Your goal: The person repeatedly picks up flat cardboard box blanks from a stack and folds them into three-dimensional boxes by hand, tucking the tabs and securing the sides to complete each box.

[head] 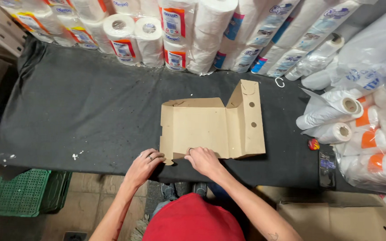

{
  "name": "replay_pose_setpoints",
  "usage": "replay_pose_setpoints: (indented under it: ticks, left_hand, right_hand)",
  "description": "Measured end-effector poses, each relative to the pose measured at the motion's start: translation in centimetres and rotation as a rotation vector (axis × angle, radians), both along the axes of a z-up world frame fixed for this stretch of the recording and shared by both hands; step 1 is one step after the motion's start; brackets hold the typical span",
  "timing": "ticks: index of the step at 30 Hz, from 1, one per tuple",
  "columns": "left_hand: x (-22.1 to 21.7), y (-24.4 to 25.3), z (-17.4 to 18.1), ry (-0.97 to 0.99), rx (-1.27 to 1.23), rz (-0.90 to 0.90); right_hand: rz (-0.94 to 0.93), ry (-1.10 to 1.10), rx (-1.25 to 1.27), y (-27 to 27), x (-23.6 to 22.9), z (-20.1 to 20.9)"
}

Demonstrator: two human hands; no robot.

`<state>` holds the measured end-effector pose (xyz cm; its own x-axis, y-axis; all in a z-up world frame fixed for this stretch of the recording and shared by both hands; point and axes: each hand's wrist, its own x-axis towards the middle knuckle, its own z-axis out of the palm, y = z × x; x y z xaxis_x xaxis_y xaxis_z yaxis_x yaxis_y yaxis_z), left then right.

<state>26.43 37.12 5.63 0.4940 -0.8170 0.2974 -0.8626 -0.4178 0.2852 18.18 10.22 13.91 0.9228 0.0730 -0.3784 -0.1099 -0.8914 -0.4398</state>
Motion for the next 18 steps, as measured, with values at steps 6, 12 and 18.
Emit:
replay_pose_setpoints:
  ticks: [6,12,18]
  left_hand:
    - [-0.9,-2.1,3.2,0.194,-0.092,0.129]
    - [-1.2,-5.1,1.6,0.191,-0.055,0.146]
    - [-0.4,-7.3,6.8,0.496,0.147,0.14]
  right_hand:
    - [-0.097,0.052,0.137,0.1,-0.4,3.0]
    - [-0.117,0.015,0.196,0.4,-0.9,5.2]
    - [-0.056,-0.108,0.243,-0.2,-2.3,4.2]
